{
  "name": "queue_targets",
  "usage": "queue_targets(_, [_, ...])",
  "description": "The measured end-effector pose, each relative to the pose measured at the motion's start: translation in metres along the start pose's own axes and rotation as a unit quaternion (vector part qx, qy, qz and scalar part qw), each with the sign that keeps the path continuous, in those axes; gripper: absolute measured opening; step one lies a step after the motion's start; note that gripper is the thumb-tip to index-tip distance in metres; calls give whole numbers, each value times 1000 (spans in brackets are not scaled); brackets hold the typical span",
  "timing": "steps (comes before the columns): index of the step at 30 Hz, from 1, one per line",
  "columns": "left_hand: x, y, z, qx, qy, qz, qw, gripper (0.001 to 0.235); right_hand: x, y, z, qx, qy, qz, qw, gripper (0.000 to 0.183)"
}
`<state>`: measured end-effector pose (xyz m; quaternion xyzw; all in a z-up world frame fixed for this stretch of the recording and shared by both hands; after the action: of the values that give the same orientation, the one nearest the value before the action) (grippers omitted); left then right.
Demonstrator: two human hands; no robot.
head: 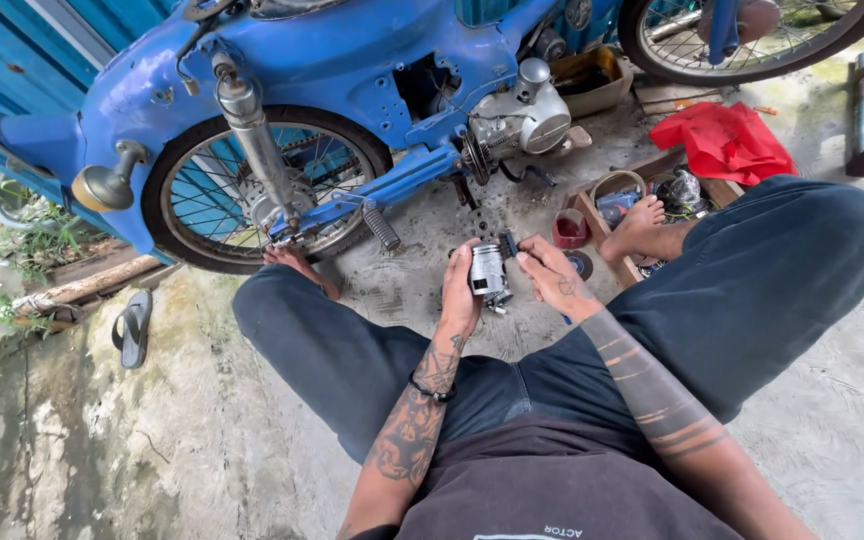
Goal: Cleaning the ring grooves of a motorcycle piston using a small hand tool to remove carbon buildup.
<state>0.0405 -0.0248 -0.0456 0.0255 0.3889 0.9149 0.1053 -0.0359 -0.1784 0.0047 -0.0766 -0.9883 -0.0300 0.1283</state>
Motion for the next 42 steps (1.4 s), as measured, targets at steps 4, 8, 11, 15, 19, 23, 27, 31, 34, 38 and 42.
queue_targets(4, [19,28,29,-40,2,3,999,37,-12,-5,10,7,0,32,999,22])
queue_targets(8, [27,42,47,-131,67,-52,988,35,-34,-14,27,23,-24,40,999,14])
queue_targets(11, [30,44,48,-148,86,-66,983,35,-25,-8,28,34,-44,52,997,14])
queue_targets(15, [30,42,48,-169,103,-89,976,39,-42,-21,45,159,-80,83,981,17])
queue_targets(19, [37,56,60,-170,132,-81,973,34,-25,-5,27,34,-80,54,995,12])
queue_targets(23, [40,55,64,-183,157,-94,966,40,-20,-3,27,90,-108,74,987,11])
queue_targets(27, [36,53,63,-206,178,-105,956,44,-21,-3,26,85,-123,71,986,10])
queue_targets(31, [35,56,68,-207,188,-95,955,44,-14,4,17,29,-118,49,991,10])
queue_targets(34, [38,52,64,-201,184,-95,958,45,-12,4,18,90,-127,64,986,11])
queue_targets(38, [35,55,63,-197,189,-92,958,43,-9,5,7,109,-127,83,982,11])
queue_targets(42, [34,53,63,-185,191,-98,959,39,-6,9,6,97,-137,68,983,8])
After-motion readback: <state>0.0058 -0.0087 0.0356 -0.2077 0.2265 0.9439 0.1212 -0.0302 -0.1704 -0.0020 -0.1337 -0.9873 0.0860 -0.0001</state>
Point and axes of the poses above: each hand's wrist, its own x-axis away from the middle knuckle, its own y-axis out of the palm, z = x × y, the point moved 2 cm from there along -x, towards the middle knuckle, and after that the axes turned 9 degrees about y, right-handed, at the moved point
